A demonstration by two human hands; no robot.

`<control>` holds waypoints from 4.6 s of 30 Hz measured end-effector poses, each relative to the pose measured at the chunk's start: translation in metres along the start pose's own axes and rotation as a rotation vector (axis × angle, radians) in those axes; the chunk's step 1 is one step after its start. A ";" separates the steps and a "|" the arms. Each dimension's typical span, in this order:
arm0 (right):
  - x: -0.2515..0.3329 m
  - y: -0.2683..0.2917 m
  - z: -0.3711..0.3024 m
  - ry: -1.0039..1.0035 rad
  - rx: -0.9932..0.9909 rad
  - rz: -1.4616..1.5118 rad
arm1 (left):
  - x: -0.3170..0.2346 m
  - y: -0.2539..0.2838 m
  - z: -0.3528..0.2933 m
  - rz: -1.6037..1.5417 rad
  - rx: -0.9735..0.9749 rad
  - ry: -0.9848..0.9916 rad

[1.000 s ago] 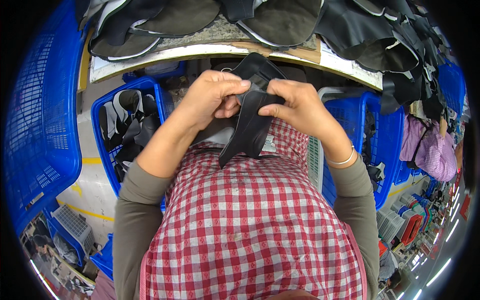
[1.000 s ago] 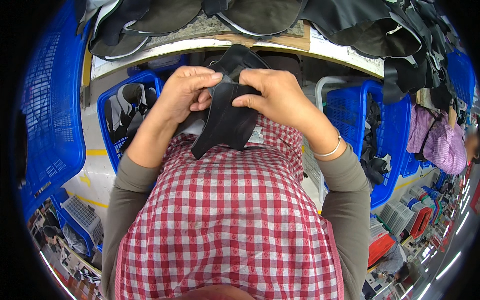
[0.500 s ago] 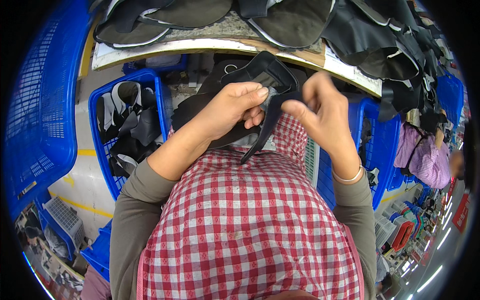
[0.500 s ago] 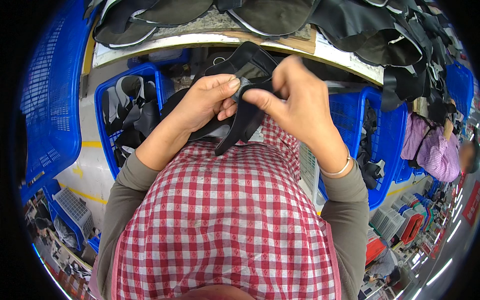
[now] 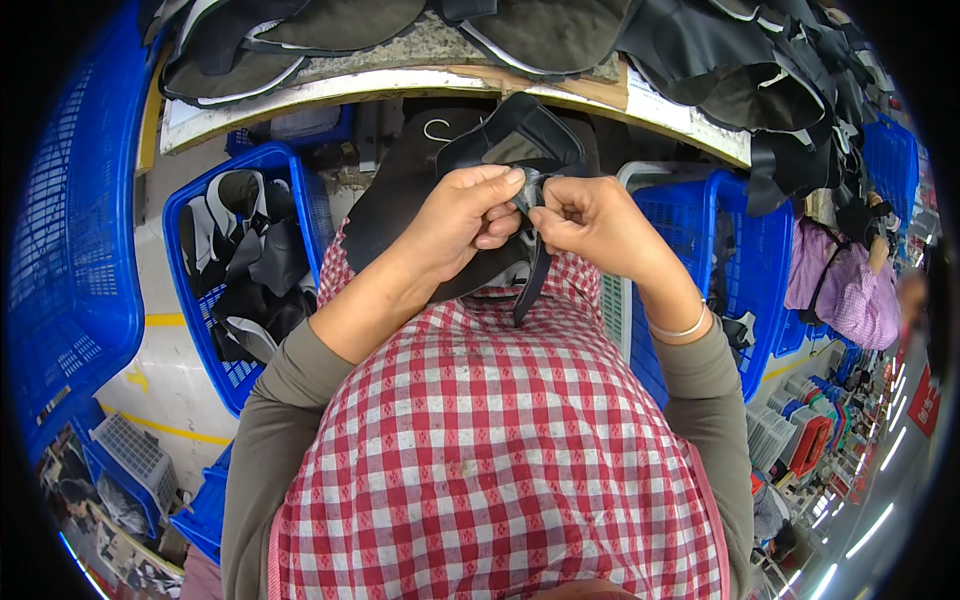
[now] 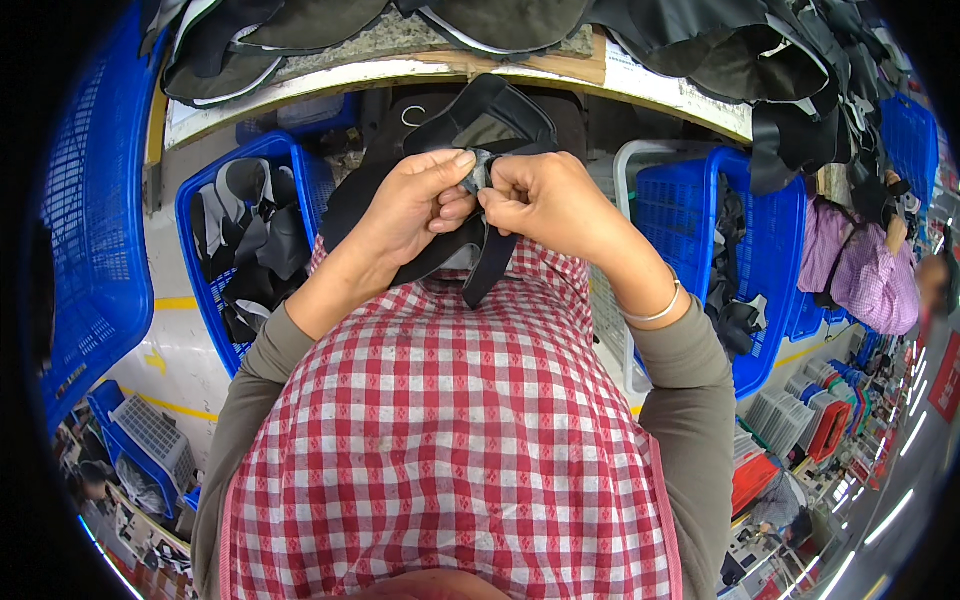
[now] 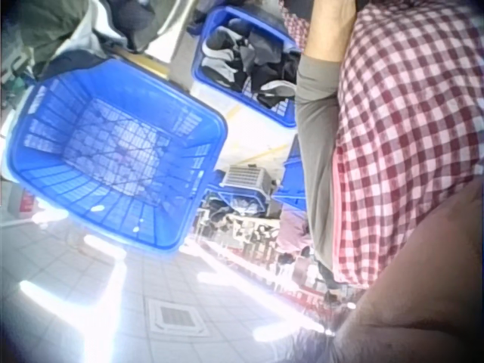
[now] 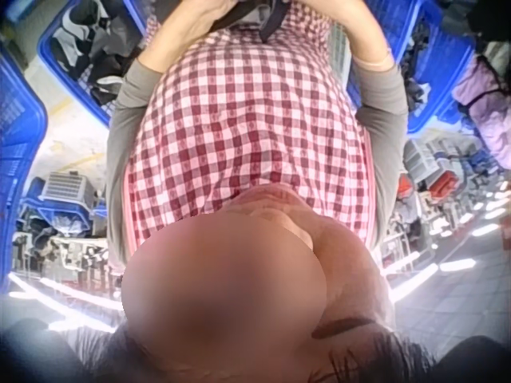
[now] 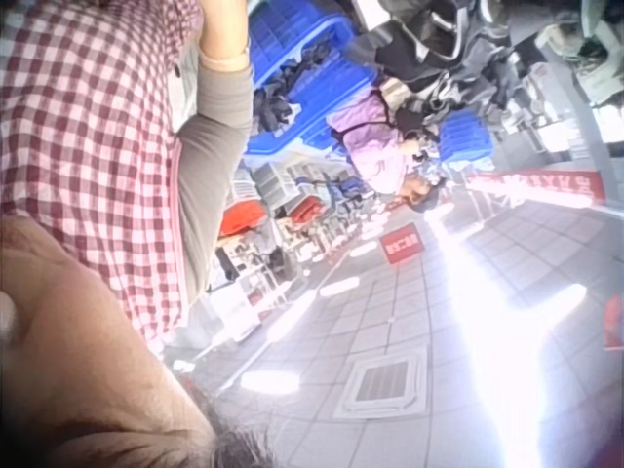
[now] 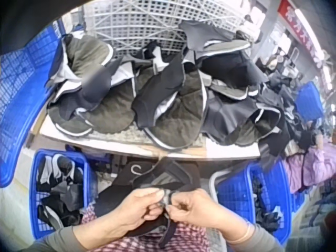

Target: The person repeatedly picks up black shoe components from a table, turns them over, and places them into a blue basket. The person handles each item individually, inspecting the interior and exterior surfaces before moving to the next piece.

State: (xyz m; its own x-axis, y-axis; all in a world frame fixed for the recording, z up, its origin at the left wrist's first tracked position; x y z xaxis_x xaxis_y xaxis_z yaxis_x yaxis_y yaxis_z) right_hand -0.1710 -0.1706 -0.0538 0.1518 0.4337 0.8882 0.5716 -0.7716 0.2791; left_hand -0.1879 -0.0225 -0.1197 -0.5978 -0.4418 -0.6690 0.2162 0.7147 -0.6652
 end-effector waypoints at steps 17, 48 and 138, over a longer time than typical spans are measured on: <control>0.001 0.016 -0.006 0.238 0.121 -0.354 | -0.029 0.016 0.022 0.750 0.119 -0.302; -0.044 0.041 -0.036 0.077 0.082 0.278 | -0.023 0.092 -0.031 -0.191 -0.431 -0.008; 0.013 -0.012 -0.047 0.539 -0.316 -0.506 | -0.057 -0.029 -0.057 1.592 0.263 -0.688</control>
State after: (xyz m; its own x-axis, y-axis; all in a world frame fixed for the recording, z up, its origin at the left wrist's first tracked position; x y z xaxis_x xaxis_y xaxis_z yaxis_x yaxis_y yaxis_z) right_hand -0.2132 -0.1777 -0.0282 -0.5211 0.5438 0.6578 0.1995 -0.6718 0.7134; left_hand -0.2041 0.0127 -0.0436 0.6927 0.3602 -0.6248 0.3643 0.5729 0.7342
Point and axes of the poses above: each hand's wrist, its own z-axis towards the middle knuckle, its own y-axis out of the back of the hand, x = y × z, the point moved 5 cm from there along z, towards the middle knuckle, and after that the axes turned 6 degrees about z, right-handed, at the moved point
